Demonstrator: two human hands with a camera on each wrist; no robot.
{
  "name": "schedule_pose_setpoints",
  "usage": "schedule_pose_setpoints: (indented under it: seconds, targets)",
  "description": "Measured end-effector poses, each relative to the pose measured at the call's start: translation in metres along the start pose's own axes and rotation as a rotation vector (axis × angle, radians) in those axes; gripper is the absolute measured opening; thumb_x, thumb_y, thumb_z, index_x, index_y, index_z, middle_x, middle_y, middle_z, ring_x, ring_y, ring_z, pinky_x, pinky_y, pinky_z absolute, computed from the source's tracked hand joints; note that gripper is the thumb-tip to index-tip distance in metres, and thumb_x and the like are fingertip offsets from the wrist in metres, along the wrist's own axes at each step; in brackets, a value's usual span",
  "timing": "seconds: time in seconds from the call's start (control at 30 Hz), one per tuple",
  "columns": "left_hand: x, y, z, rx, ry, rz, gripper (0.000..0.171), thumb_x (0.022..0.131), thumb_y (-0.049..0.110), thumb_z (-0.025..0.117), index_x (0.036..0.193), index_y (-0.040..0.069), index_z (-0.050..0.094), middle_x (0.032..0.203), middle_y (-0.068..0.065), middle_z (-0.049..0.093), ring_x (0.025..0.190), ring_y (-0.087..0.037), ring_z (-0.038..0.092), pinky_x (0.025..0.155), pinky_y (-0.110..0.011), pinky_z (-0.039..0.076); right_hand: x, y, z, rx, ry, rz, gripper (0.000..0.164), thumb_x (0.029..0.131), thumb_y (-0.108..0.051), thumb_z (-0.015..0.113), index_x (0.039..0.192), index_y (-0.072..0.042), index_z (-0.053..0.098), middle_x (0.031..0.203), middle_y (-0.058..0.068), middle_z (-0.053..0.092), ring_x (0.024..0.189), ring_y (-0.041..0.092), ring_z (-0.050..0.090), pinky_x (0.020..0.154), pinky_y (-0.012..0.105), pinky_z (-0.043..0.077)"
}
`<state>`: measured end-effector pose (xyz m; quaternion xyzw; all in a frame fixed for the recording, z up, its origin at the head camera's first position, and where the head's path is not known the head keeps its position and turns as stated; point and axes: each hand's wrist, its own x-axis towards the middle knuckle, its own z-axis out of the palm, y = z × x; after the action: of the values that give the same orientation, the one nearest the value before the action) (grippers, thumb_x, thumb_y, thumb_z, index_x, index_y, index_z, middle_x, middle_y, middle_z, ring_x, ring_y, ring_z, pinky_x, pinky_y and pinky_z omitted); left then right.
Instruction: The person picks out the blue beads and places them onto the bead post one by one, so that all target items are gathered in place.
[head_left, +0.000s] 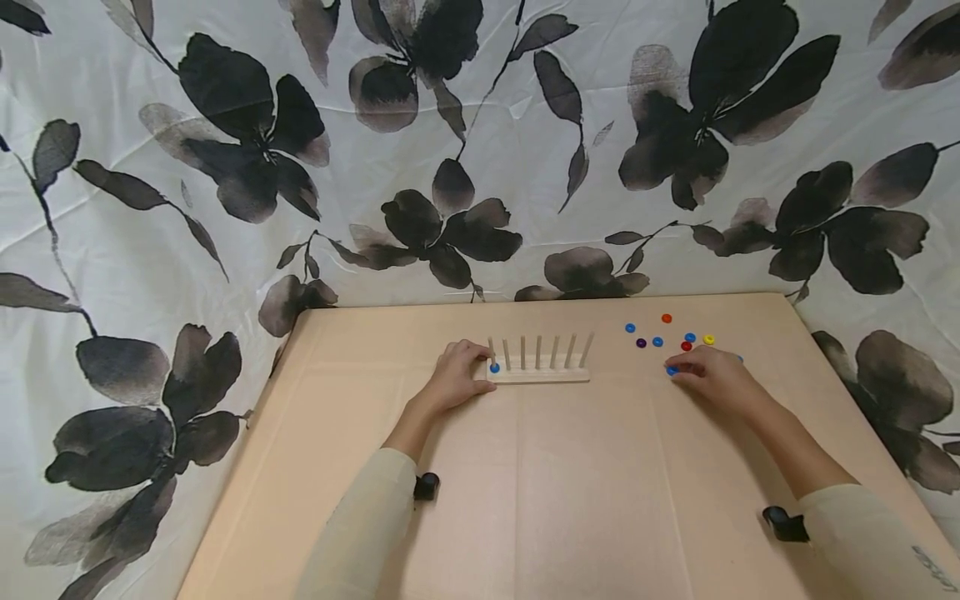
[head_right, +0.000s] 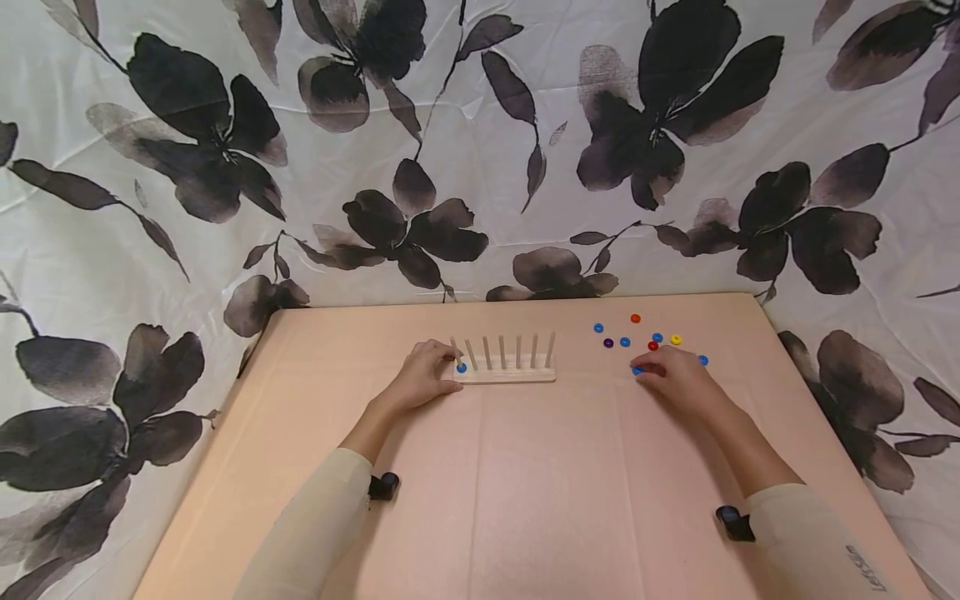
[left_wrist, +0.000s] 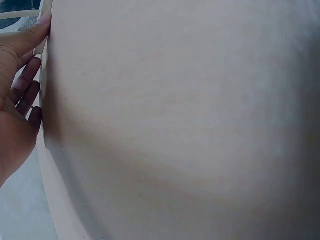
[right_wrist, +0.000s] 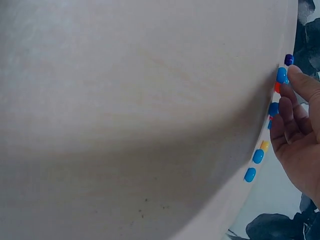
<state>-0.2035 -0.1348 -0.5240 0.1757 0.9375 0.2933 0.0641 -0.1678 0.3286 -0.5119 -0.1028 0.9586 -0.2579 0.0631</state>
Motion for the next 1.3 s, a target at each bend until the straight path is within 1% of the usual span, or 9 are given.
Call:
schedule_pose_setpoints:
  seconds: [0.07,0.17,0.23,0.3,0.43,0.57,0.77,1.03,1.3]
  targets:
    - [0.001,0.000,0.000,0.004,0.003,0.000,0.056,0.083,0.028,0.088,0.131,0.011,0.066,0.129,-0.008,0.061,0.130,-0.030,0.048,0.111,-0.050,0.036,0.002,0.002,0.001,-0.004,-0.006,0.004,0.034,0.095,-0.016,0.075,0.125,0.000,0.071,0.104,0.014,0.070,0.094,0.029,0.060,0.085,0.045,0.057]
    - [0.002,0.000,0.001,0.010,0.007,0.001,0.056,0.082,0.028,0.089,0.131,0.011,0.067,0.129,-0.008,0.061,0.129,-0.030,0.048,0.111,-0.050,0.036,0.005,0.003,0.003,-0.013,-0.008,0.005,0.034,0.094,-0.015,0.076,0.124,-0.001,0.072,0.100,0.011,0.069,0.091,0.025,0.057,0.078,0.034,0.054]
    - [0.003,0.000,0.001,0.012,0.009,0.002,0.056,0.082,0.029,0.089,0.131,0.012,0.067,0.129,-0.008,0.061,0.129,-0.030,0.048,0.111,-0.050,0.036,0.007,0.005,0.003,-0.016,-0.012,0.003,0.033,0.094,-0.015,0.076,0.124,-0.002,0.072,0.098,0.009,0.068,0.089,0.024,0.056,0.075,0.031,0.052]
    - [0.004,0.000,0.002,0.010,0.012,0.003,0.056,0.082,0.029,0.089,0.131,0.012,0.067,0.129,-0.008,0.061,0.129,-0.030,0.048,0.111,-0.050,0.036,0.008,0.007,0.004,-0.016,-0.015,0.001,0.034,0.094,-0.014,0.076,0.125,-0.002,0.071,0.098,0.009,0.068,0.089,0.024,0.056,0.076,0.031,0.052]
    - [0.005,0.000,0.003,0.002,0.008,-0.005,0.056,0.083,0.029,0.088,0.131,0.012,0.066,0.130,-0.008,0.060,0.130,-0.030,0.047,0.111,-0.051,0.036,0.011,0.012,0.006,-0.015,-0.020,-0.011,0.033,0.095,-0.013,0.074,0.126,-0.001,0.070,0.101,0.011,0.069,0.090,0.024,0.057,0.081,0.040,0.055]
    - [0.007,0.000,0.005,-0.001,0.009,-0.009,0.056,0.083,0.029,0.088,0.131,0.012,0.066,0.130,-0.007,0.060,0.129,-0.030,0.047,0.111,-0.051,0.036,0.013,0.016,0.007,-0.014,-0.018,-0.016,0.032,0.096,-0.013,0.073,0.126,-0.002,0.071,0.107,0.013,0.071,0.093,0.026,0.060,0.086,0.045,0.056]
    - [0.009,0.001,0.005,-0.001,0.020,-0.005,0.055,0.083,0.028,0.088,0.131,0.011,0.067,0.129,-0.008,0.060,0.128,-0.030,0.048,0.110,-0.051,0.037,0.018,0.019,0.007,-0.001,-0.010,-0.031,0.028,0.095,-0.011,0.073,0.122,-0.001,0.072,0.111,0.016,0.071,0.096,0.028,0.062,0.089,0.050,0.056]
    - [0.011,0.001,0.005,-0.004,0.018,-0.024,0.056,0.083,0.030,0.088,0.132,0.013,0.066,0.130,-0.007,0.060,0.129,-0.030,0.047,0.111,-0.051,0.035,0.025,0.019,0.005,0.010,-0.011,-0.036,0.025,0.095,-0.010,0.074,0.118,-0.001,0.072,0.111,0.017,0.070,0.095,0.027,0.061,0.087,0.045,0.056]
    - [0.016,0.000,0.005,0.012,0.024,-0.023,0.055,0.084,0.030,0.088,0.132,0.013,0.066,0.130,-0.007,0.060,0.129,-0.029,0.047,0.110,-0.050,0.036,0.029,0.023,0.003,0.015,-0.001,-0.049,0.023,0.093,-0.013,0.076,0.114,-0.002,0.072,0.106,0.013,0.068,0.093,0.024,0.059,0.078,0.025,0.051]
